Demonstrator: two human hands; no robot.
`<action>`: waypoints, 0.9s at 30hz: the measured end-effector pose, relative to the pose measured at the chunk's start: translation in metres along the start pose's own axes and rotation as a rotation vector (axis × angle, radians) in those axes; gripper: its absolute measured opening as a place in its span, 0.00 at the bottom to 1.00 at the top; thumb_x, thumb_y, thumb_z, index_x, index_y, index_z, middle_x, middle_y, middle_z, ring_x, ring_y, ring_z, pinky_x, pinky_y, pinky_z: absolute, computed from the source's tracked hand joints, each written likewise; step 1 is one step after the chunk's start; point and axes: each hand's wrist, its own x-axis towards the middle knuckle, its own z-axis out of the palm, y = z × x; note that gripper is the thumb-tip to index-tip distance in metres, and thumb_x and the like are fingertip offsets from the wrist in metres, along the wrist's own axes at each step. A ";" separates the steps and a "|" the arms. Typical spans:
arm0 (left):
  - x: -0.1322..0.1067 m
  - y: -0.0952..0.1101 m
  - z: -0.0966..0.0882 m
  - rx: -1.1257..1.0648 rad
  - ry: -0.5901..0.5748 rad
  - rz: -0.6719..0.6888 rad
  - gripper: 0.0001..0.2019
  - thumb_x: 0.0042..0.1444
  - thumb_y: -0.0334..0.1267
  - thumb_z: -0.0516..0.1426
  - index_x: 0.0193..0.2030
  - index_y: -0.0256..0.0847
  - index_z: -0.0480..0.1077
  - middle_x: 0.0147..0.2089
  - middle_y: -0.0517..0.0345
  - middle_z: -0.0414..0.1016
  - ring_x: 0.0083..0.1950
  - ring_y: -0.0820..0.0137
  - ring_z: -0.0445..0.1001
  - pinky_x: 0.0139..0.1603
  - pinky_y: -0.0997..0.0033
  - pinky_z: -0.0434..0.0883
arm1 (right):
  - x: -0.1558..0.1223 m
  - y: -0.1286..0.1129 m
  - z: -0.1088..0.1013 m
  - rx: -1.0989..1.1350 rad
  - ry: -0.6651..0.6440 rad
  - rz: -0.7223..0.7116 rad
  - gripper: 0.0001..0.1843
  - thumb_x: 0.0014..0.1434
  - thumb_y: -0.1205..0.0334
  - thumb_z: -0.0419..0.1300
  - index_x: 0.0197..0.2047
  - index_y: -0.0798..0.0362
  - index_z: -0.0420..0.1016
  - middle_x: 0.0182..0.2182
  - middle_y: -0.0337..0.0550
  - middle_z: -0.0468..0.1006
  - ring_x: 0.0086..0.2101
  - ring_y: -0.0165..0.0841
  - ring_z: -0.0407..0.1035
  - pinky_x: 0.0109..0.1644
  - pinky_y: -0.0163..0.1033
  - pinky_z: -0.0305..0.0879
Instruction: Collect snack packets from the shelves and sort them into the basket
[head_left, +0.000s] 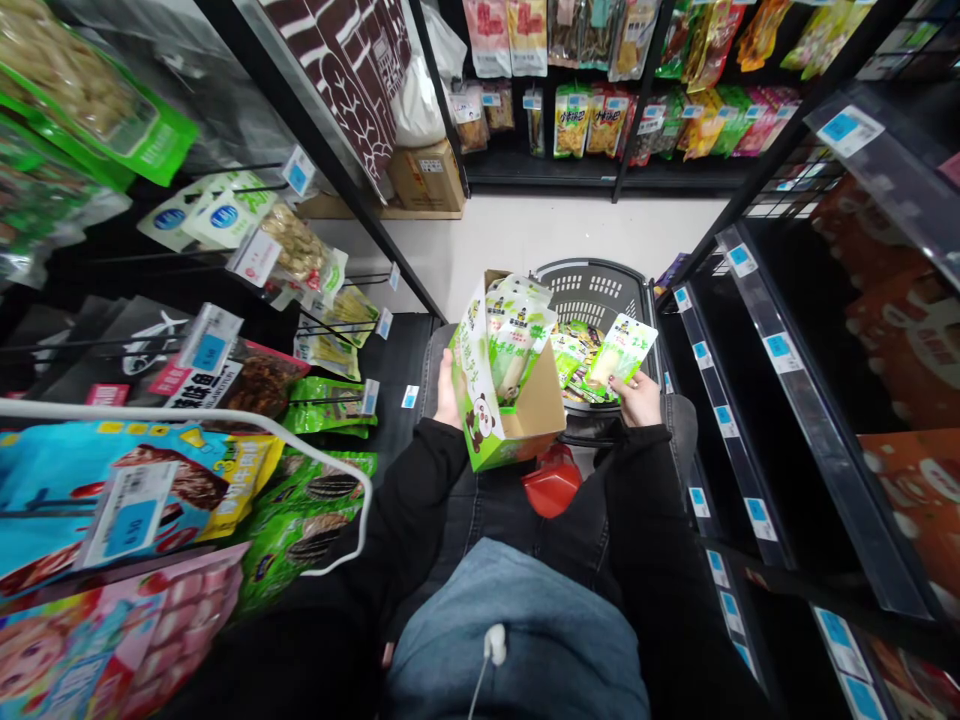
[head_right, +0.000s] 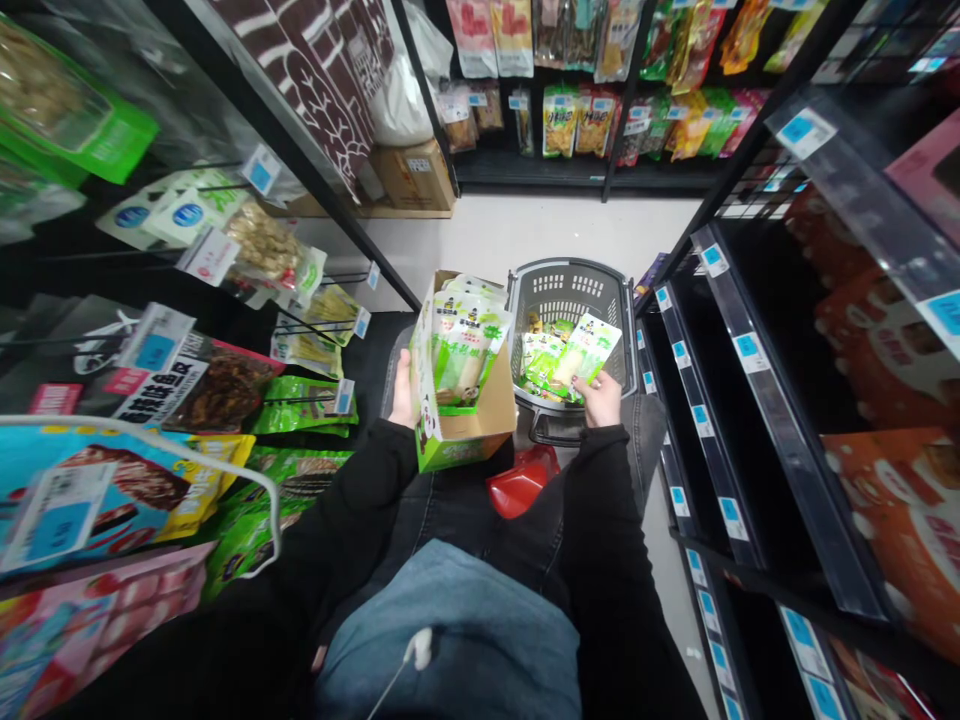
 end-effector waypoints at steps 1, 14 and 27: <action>-0.001 0.000 0.001 -0.005 -0.002 0.007 0.28 0.60 0.53 0.42 0.57 0.35 0.63 0.48 0.51 0.74 0.55 0.63 0.68 0.59 0.66 0.62 | 0.000 -0.001 -0.002 -0.016 -0.004 -0.003 0.23 0.31 0.61 0.68 0.33 0.56 0.69 0.24 0.39 0.75 0.32 0.36 0.73 0.39 0.44 0.70; -0.012 0.006 0.017 -0.041 0.038 -0.030 0.29 0.60 0.53 0.42 0.59 0.34 0.60 0.49 0.50 0.74 0.55 0.62 0.68 0.59 0.64 0.63 | -0.001 0.006 -0.001 -0.073 -0.071 0.038 0.24 0.31 0.57 0.69 0.34 0.56 0.73 0.28 0.40 0.77 0.31 0.35 0.71 0.40 0.44 0.69; -0.002 0.001 0.002 -0.021 0.004 -0.021 0.29 0.60 0.53 0.42 0.58 0.33 0.62 0.48 0.50 0.74 0.56 0.61 0.67 0.59 0.64 0.63 | 0.048 0.046 -0.016 -0.465 0.211 0.021 0.13 0.43 0.55 0.58 0.28 0.57 0.72 0.22 0.40 0.73 0.28 0.32 0.68 0.36 0.40 0.67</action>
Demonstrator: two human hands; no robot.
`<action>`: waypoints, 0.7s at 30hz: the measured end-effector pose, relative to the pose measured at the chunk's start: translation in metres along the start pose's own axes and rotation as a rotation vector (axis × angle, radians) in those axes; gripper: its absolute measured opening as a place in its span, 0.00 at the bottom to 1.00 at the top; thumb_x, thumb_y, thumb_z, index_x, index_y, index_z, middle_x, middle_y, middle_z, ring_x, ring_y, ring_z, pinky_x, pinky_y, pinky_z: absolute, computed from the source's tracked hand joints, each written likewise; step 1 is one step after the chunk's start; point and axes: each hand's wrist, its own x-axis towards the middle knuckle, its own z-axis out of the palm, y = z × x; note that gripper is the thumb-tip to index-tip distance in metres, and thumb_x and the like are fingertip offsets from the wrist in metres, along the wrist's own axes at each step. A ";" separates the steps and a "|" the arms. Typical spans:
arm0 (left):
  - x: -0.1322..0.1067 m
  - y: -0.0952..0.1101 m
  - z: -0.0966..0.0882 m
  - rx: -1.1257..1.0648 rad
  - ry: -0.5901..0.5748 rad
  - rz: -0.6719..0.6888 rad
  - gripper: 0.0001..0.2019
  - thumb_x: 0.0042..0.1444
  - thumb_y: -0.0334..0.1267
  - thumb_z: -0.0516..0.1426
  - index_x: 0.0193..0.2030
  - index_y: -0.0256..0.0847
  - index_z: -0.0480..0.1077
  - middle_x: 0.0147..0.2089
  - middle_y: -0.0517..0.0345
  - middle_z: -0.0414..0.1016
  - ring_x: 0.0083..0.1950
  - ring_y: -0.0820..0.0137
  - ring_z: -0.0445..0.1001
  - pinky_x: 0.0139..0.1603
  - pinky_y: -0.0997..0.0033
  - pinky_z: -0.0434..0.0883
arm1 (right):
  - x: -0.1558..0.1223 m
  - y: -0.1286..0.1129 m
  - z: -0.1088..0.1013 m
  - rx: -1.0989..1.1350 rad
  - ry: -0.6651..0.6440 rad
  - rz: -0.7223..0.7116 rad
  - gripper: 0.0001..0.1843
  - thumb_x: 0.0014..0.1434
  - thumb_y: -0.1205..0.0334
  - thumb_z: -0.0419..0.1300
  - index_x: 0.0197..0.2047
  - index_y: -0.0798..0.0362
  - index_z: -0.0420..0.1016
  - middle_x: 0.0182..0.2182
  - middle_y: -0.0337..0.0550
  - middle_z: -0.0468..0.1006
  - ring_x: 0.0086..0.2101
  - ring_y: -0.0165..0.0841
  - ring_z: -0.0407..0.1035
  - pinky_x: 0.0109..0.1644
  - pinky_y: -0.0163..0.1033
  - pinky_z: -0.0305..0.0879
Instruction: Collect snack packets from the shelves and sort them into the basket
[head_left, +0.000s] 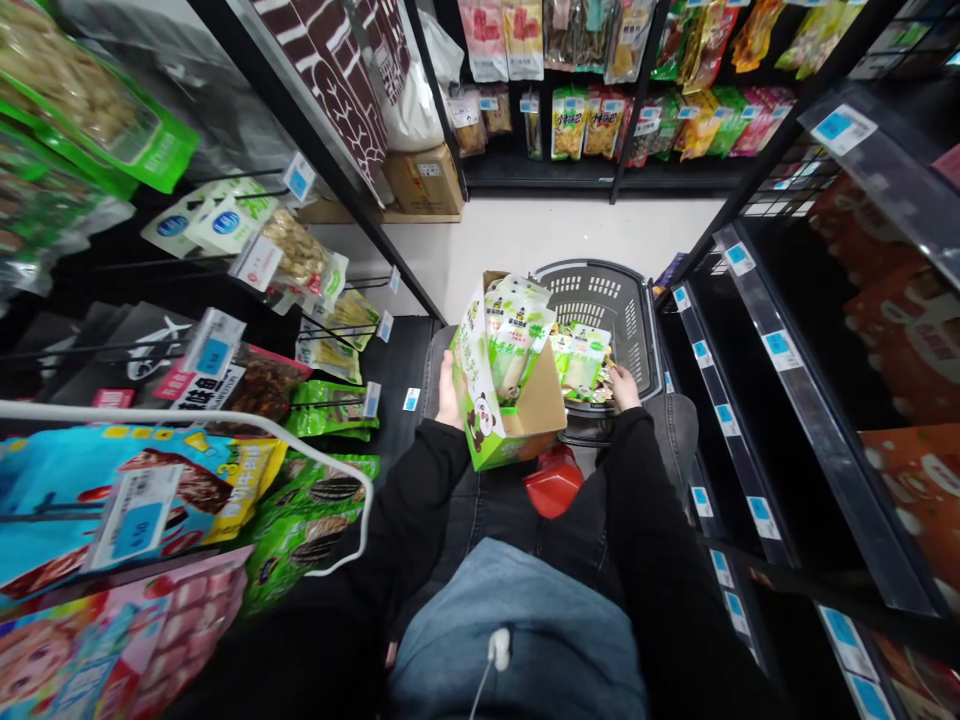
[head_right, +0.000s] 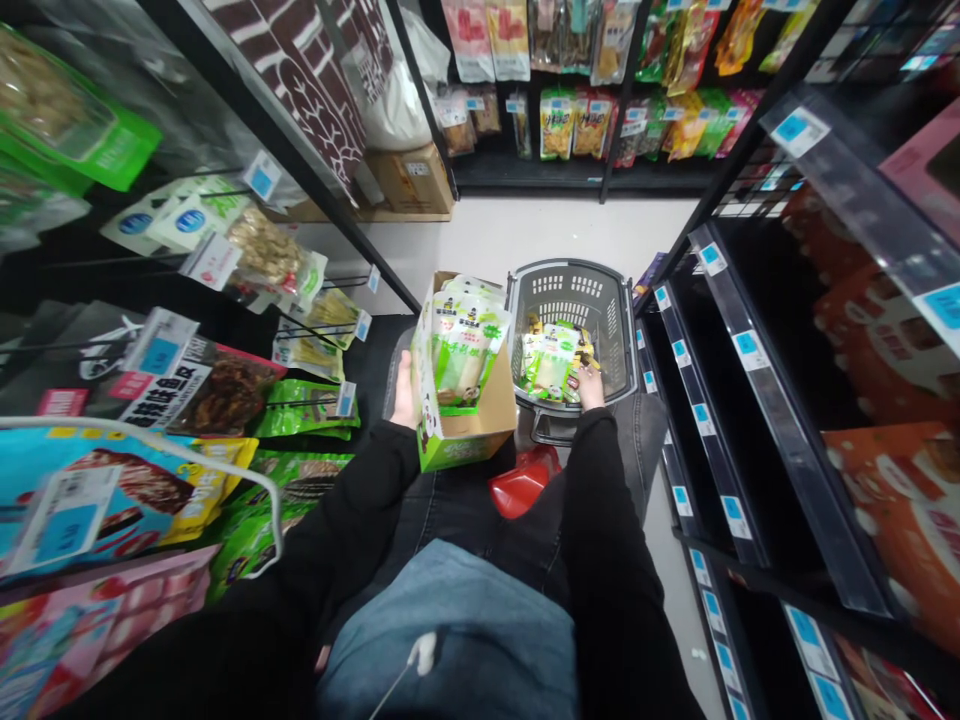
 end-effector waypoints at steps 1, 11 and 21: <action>0.000 0.000 -0.001 -0.001 0.000 -0.006 0.29 0.60 0.54 0.42 0.58 0.33 0.62 0.48 0.50 0.74 0.56 0.62 0.67 0.59 0.64 0.63 | -0.002 -0.004 0.002 0.007 0.007 -0.005 0.14 0.45 0.54 0.57 0.30 0.57 0.72 0.23 0.41 0.74 0.29 0.32 0.68 0.37 0.41 0.67; 0.000 0.001 0.004 -0.008 0.031 -0.005 0.28 0.60 0.52 0.41 0.59 0.33 0.61 0.47 0.49 0.74 0.55 0.62 0.68 0.58 0.65 0.64 | -0.088 -0.117 0.032 0.189 -0.346 -0.420 0.20 0.47 0.54 0.62 0.42 0.54 0.71 0.38 0.46 0.76 0.39 0.34 0.70 0.47 0.42 0.65; -0.003 0.003 0.000 -0.041 0.028 -0.028 0.29 0.59 0.52 0.45 0.60 0.32 0.60 0.48 0.49 0.74 0.53 0.63 0.70 0.60 0.67 0.63 | -0.127 -0.134 0.045 -0.082 -0.142 -0.690 0.08 0.56 0.57 0.54 0.31 0.53 0.66 0.32 0.43 0.69 0.37 0.34 0.63 0.45 0.41 0.60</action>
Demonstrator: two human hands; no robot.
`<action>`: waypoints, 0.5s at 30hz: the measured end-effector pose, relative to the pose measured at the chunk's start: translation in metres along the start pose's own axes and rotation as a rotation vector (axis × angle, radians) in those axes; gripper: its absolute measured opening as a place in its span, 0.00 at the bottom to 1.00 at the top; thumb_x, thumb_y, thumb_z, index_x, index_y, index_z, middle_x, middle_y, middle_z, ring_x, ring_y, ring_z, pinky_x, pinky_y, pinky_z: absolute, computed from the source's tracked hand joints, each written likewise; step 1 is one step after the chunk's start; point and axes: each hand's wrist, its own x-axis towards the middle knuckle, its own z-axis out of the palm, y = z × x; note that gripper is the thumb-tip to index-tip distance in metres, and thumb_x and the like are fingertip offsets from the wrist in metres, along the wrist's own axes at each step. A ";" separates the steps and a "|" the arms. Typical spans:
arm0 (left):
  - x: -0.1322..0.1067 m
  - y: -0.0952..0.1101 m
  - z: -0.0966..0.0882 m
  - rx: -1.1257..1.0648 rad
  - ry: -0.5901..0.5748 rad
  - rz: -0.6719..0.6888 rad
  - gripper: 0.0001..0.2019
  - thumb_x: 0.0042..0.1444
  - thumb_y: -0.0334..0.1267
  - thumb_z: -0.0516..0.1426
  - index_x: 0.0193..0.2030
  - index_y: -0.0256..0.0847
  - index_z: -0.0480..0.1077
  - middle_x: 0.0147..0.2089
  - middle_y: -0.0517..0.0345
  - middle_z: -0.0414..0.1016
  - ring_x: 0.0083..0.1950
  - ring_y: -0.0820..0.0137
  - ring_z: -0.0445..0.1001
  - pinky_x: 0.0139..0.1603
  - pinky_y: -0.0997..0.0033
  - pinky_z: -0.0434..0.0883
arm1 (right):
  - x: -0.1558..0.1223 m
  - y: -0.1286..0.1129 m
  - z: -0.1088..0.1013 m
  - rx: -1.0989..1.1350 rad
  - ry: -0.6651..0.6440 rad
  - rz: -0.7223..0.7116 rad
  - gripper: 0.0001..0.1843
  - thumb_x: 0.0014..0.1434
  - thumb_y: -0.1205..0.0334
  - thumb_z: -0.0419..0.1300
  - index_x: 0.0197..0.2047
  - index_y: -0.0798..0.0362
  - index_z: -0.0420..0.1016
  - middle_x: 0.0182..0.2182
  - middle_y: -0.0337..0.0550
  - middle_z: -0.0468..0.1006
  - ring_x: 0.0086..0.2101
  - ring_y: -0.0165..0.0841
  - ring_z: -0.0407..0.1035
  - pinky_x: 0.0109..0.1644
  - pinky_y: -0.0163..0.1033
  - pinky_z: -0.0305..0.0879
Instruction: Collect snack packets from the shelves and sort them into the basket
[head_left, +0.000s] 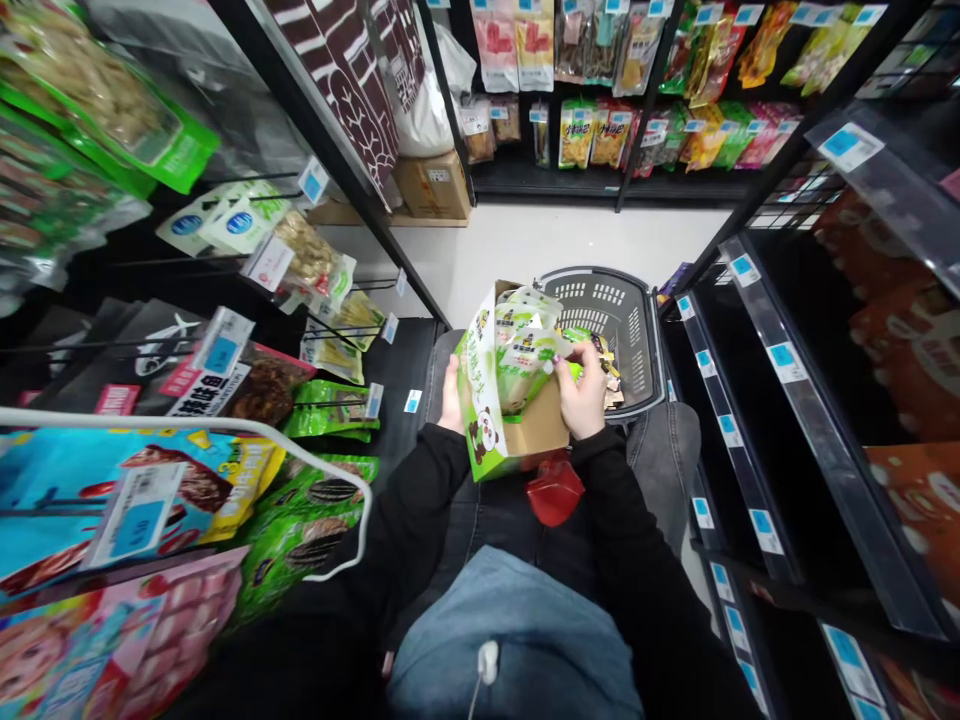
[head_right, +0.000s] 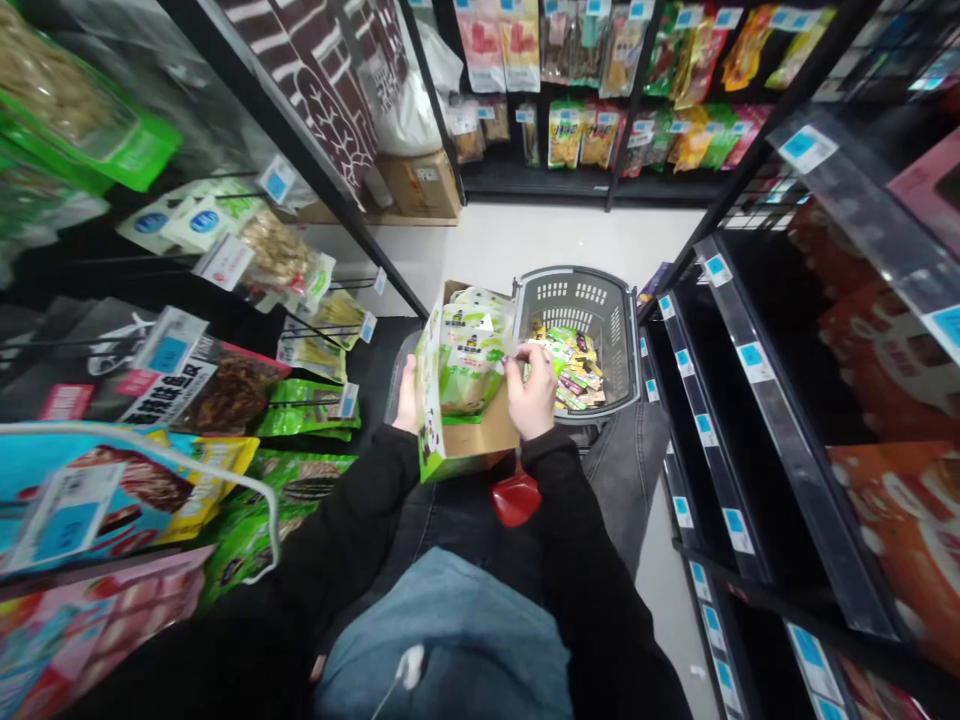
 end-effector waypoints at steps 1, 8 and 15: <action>0.000 0.000 0.000 -0.005 -0.002 -0.003 0.29 0.59 0.52 0.44 0.60 0.32 0.60 0.47 0.50 0.74 0.52 0.63 0.70 0.60 0.67 0.63 | -0.003 -0.001 -0.002 -0.025 -0.067 -0.026 0.09 0.56 0.57 0.53 0.31 0.53 0.67 0.33 0.44 0.69 0.38 0.34 0.62 0.46 0.42 0.59; 0.004 -0.002 -0.003 -0.020 -0.038 -0.066 0.29 0.60 0.53 0.43 0.57 0.32 0.63 0.45 0.49 0.75 0.52 0.62 0.70 0.59 0.65 0.64 | 0.000 -0.001 -0.016 0.303 -0.116 0.052 0.12 0.53 0.52 0.57 0.30 0.53 0.70 0.31 0.41 0.71 0.37 0.34 0.65 0.46 0.42 0.61; 0.008 -0.003 -0.004 -0.002 -0.013 0.015 0.29 0.60 0.53 0.41 0.59 0.33 0.61 0.49 0.49 0.74 0.57 0.61 0.66 0.61 0.63 0.61 | 0.025 0.050 -0.063 0.687 0.411 0.230 0.13 0.51 0.55 0.58 0.38 0.53 0.67 0.37 0.39 0.73 0.40 0.29 0.69 0.50 0.40 0.64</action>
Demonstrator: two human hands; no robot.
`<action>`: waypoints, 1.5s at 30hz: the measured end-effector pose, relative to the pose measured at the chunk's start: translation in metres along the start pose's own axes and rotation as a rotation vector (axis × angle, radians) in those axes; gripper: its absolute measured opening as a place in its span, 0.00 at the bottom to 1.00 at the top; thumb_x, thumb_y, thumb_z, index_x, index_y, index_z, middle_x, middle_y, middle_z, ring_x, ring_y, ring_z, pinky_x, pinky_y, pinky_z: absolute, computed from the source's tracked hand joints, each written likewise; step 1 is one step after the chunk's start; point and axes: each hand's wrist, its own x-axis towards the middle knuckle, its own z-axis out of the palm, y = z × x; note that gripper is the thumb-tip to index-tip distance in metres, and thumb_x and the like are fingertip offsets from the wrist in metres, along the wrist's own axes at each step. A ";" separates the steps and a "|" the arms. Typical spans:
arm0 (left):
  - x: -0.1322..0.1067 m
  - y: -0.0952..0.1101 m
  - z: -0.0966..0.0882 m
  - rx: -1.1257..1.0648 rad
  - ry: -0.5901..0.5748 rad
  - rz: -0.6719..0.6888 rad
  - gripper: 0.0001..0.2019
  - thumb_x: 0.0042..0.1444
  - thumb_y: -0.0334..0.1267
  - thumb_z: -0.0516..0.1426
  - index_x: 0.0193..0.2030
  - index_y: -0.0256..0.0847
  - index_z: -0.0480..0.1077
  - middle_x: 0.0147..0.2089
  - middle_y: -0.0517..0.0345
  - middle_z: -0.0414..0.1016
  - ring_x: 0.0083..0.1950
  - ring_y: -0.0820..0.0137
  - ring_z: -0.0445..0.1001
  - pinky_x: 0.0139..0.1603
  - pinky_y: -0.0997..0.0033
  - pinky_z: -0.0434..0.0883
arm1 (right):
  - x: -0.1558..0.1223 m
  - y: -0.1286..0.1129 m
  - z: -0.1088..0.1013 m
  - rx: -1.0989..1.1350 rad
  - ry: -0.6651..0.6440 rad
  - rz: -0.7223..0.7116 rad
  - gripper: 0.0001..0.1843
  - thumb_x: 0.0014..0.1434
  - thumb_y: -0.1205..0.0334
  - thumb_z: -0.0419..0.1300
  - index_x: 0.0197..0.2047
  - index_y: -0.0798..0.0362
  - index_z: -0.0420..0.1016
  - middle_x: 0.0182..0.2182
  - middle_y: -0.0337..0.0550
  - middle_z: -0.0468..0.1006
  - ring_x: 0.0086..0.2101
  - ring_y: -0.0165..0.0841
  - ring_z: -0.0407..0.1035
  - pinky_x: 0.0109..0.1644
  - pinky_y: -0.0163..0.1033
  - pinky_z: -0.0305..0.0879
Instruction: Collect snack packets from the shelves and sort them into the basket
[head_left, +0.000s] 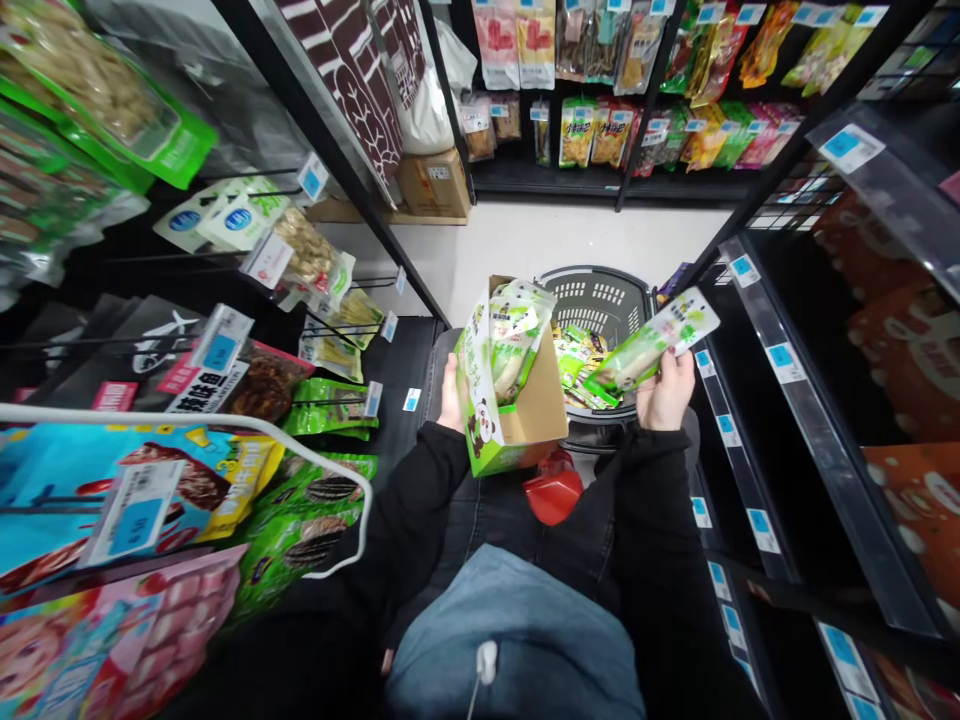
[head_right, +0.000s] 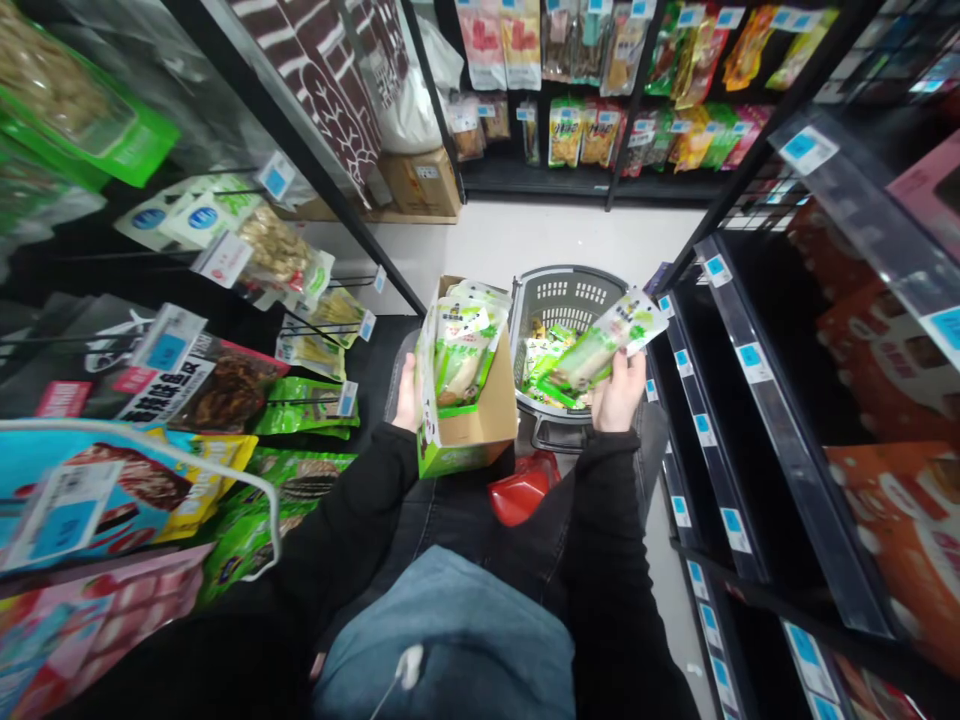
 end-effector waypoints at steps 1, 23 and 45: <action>0.000 0.000 0.000 0.009 0.004 0.008 0.29 0.61 0.52 0.41 0.59 0.33 0.61 0.49 0.50 0.73 0.57 0.61 0.66 0.61 0.63 0.61 | 0.004 0.011 -0.011 -0.003 0.044 0.049 0.12 0.49 0.56 0.60 0.35 0.53 0.66 0.34 0.38 0.73 0.38 0.28 0.69 0.49 0.40 0.65; 0.004 -0.002 -0.006 0.067 0.048 0.038 0.28 0.59 0.53 0.44 0.62 0.42 0.59 0.52 0.54 0.72 0.57 0.59 0.67 0.61 0.59 0.64 | 0.007 0.083 -0.064 0.055 0.099 0.534 0.07 0.50 0.65 0.57 0.35 0.54 0.71 0.33 0.40 0.78 0.36 0.31 0.73 0.44 0.40 0.71; 0.002 -0.002 -0.004 0.079 0.043 0.055 0.29 0.58 0.54 0.44 0.62 0.41 0.58 0.52 0.54 0.71 0.59 0.63 0.65 0.61 0.66 0.62 | 0.006 0.068 -0.063 0.006 0.029 0.432 0.19 0.44 0.60 0.63 0.42 0.47 0.68 0.41 0.39 0.76 0.38 0.31 0.72 0.41 0.42 0.72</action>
